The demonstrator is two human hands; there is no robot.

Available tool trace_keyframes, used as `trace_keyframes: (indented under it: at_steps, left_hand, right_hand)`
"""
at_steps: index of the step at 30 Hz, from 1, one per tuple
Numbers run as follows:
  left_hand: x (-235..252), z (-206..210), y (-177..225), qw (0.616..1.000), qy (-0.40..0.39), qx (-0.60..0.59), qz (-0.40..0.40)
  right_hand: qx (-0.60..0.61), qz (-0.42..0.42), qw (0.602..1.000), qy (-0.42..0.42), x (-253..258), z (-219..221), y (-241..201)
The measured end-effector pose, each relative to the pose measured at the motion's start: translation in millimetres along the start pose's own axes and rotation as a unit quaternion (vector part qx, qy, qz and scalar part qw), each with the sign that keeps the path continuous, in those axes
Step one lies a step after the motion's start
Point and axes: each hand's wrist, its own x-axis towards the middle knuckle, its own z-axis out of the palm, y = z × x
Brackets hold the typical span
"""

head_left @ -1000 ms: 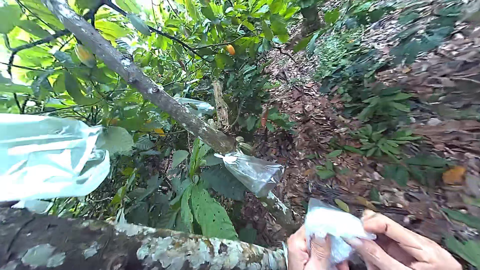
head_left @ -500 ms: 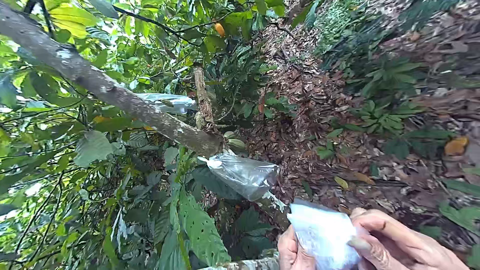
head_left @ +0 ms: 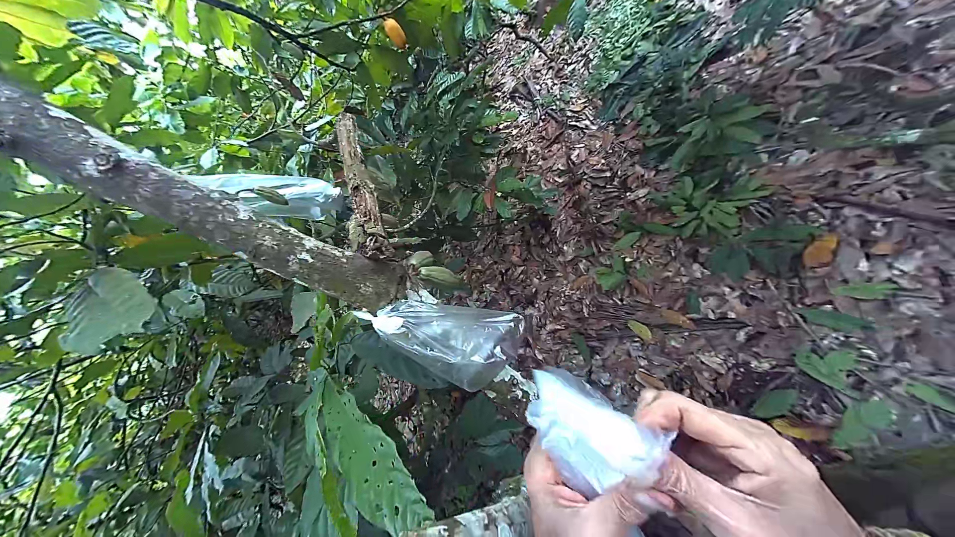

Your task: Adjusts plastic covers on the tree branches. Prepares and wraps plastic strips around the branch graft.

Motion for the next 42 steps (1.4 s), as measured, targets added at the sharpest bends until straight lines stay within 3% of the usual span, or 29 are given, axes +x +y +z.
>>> trace_keyframes:
  at_steps: [6,16,21,28,36,42]
  left_hand:
    - [4,3,0,0.991,0.006,-0.116,-0.068]
    - [12,4,-3,0.962,0.011,-0.222,-0.161]
    - [12,6,-2,0.975,0.016,-0.181,-0.128]
    - [16,4,8,0.995,0.058,-0.070,-0.046]
    - [13,-1,22,0.988,0.072,-0.128,-0.051]
    - [7,-2,29,0.990,0.062,-0.125,-0.035]
  right_hand:
    - [0.114,0.012,0.992,0.055,-6,3,8]
    - [0.064,-0.029,0.992,0.106,-11,3,6]
    - [0.041,-0.048,0.993,0.102,-10,4,-4]
    - [-0.028,0.012,0.998,0.054,-10,6,-18]
    - [-0.106,-0.050,0.987,0.106,4,0,-31]
    - [-0.133,-0.067,0.988,0.031,8,3,-39]
